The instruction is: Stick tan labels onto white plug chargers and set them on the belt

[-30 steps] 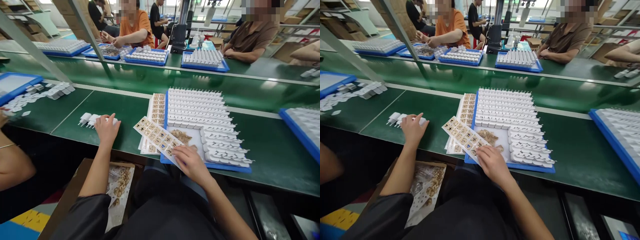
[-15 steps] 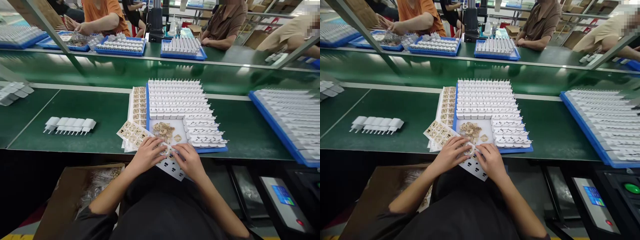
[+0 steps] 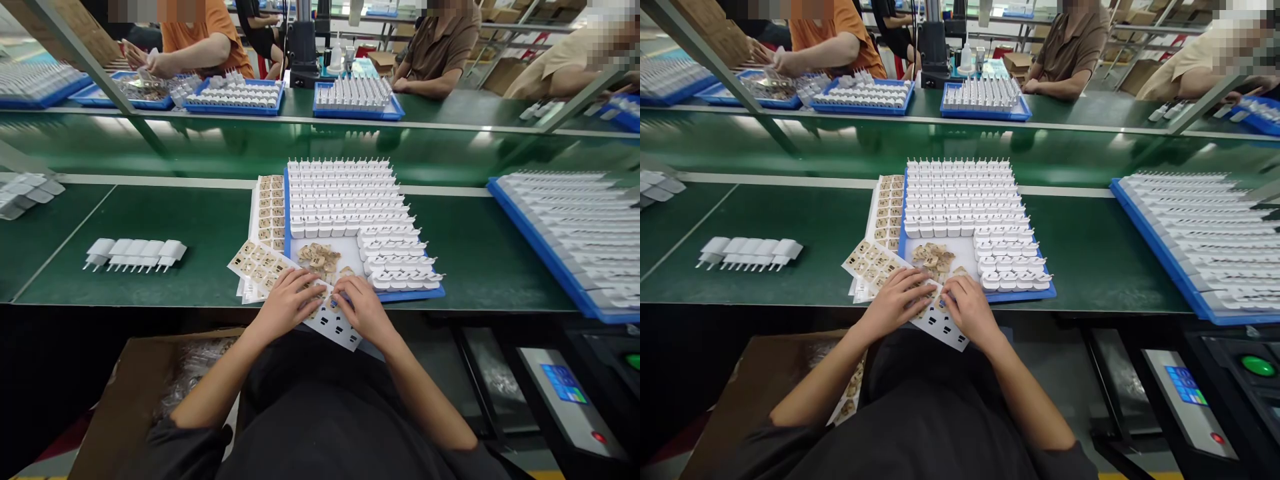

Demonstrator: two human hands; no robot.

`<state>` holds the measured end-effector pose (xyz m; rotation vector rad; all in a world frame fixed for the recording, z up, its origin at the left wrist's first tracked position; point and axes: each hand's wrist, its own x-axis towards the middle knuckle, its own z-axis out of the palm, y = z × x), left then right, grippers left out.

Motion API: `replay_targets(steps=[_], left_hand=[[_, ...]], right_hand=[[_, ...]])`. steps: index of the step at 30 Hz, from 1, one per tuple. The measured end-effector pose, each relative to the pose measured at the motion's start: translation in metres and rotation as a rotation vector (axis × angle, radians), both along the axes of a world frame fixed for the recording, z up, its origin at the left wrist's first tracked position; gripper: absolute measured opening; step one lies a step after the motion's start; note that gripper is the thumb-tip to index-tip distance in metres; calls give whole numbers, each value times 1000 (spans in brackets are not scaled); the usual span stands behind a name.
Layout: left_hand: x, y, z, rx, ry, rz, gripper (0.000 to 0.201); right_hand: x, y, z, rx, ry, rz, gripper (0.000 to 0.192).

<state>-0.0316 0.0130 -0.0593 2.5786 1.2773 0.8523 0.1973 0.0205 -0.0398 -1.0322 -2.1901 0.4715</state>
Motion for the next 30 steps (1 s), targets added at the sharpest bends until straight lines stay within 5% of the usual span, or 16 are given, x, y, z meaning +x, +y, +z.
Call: replay_targets(steps=[7,14,20,24,30], left_hand=[[3,21,5,13,-37,47,27],[-4,87,40,132,38,503,49],[-4,111,41,48,139,511,29],[-10,89,46,17,-185,435,17],[14,35,43,-453,-1069,199,48]], right_hand=[[12,-12,6,-38,396,-82,11],[4,-19,2,-167,475,-76,9],[-1,-13,8,-140,449,2,6],[-2,-9,8,-149,513,-12,6],[-15,-8,23,-260,709,50,4]])
